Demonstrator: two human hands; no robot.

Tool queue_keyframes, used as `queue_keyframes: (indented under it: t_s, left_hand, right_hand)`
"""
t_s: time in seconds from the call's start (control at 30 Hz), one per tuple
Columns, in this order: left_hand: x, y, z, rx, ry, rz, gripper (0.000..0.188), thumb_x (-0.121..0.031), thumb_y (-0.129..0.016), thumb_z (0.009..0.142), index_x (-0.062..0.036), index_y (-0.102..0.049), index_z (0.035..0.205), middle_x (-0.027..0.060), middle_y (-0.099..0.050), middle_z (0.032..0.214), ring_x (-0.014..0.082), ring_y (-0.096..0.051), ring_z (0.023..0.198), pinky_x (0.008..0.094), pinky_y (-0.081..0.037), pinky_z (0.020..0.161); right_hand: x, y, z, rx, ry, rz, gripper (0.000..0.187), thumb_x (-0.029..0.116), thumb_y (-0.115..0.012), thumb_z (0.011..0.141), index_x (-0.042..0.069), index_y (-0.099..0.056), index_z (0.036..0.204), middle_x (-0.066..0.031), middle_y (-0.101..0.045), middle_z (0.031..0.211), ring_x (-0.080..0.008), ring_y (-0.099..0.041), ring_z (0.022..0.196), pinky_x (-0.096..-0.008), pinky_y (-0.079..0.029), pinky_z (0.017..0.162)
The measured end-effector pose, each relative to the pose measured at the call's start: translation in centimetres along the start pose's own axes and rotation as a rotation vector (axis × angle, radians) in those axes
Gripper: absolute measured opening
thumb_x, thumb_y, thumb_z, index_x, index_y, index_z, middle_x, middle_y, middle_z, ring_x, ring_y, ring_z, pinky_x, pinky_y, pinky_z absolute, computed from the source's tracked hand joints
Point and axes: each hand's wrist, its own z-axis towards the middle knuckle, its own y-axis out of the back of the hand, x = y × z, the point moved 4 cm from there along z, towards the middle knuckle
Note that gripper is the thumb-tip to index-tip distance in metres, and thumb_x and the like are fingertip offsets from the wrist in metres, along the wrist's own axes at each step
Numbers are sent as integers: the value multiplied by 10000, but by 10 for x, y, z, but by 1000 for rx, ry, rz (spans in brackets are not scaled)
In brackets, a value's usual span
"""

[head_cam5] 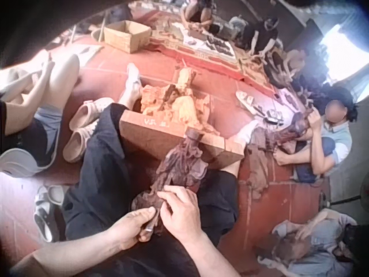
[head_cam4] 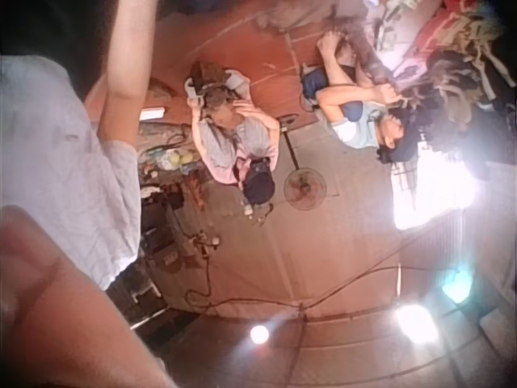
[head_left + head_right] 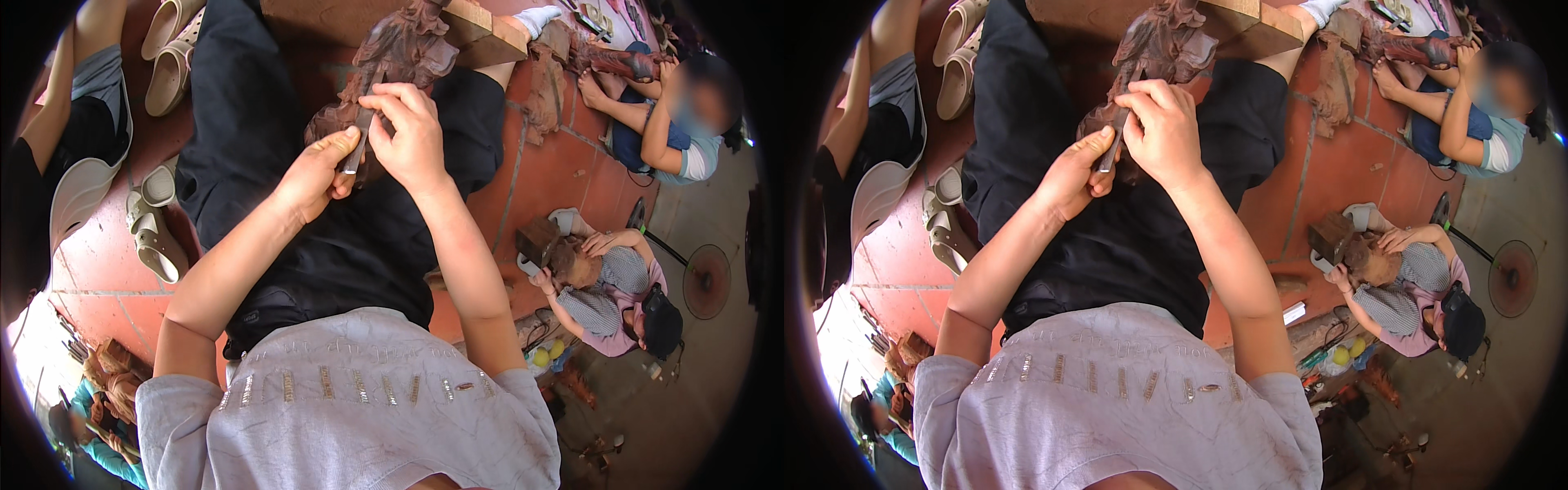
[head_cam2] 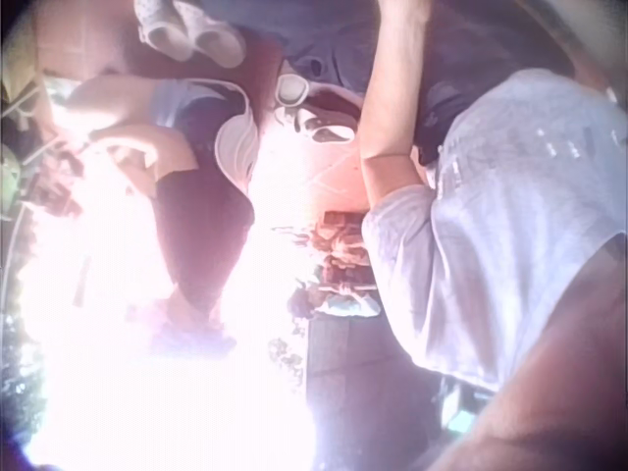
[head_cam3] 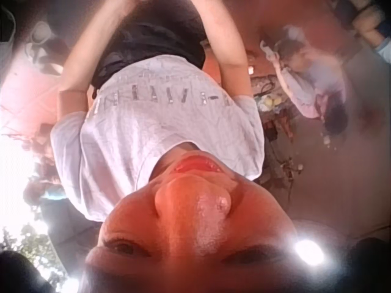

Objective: The person carves a wooden object using a chisel and mallet while sitting on the floor. They repeatedly strike the chisel to shape the wood, occasionally adjusting their grip and the object's position.

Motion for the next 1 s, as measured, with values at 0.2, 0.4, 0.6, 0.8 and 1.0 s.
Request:
queue_keyframes:
  t_s: [0.2, 0.4, 0.6, 0.8, 1.0]
  left_hand:
    - [13, 6, -12, -69, 35, 104, 370, -376, -495, 1054, -92, -570, 828, -21, -380, 493, 89, -353, 419, 248, -280, 431]
    - [12, 5, -4, -93, -27, 120, 365, -365, -508, 1050, -93, -580, 816, -25, -391, 500, 87, -355, 415, 245, -278, 423]
    - [8, 1, -16, -105, 0, 153, 374, -389, -520, 1043, -95, -587, 821, -27, -407, 499, 86, -383, 413, 242, -280, 418]
    - [20, 12, -10, -76, -19, 235, 374, -396, -521, 1041, -97, -600, 832, -20, -450, 526, 82, -396, 422, 241, -286, 423]
    - [4, 7, -16, -57, -29, 235, 375, -369, -508, 1049, -78, -596, 829, -17, -453, 525, 81, -393, 405, 241, -303, 409]
  right_hand:
    - [3, -4, -16, 20, 14, 42, 214, 22, -699, 740, 98, -716, 939, -46, -653, 1028, -264, -626, 952, -413, -467, 878]
    - [-3, -9, -13, -30, -15, 40, 227, 22, -697, 752, 97, -723, 964, -53, -660, 1053, -274, -633, 969, -393, -484, 884]
    - [4, 0, -13, -13, 8, 77, 206, 21, -700, 737, 90, -713, 930, -47, -653, 1001, -265, -632, 948, -417, -471, 880]
    - [0, -13, -27, -29, -29, 76, 222, 13, -691, 740, 93, -712, 946, -46, -649, 1018, -272, -627, 957, -411, -474, 893]
    - [4, -8, -22, -95, -55, 103, 231, 5, -694, 741, 92, -713, 955, -53, -648, 1036, -286, -620, 956, -410, -475, 886]
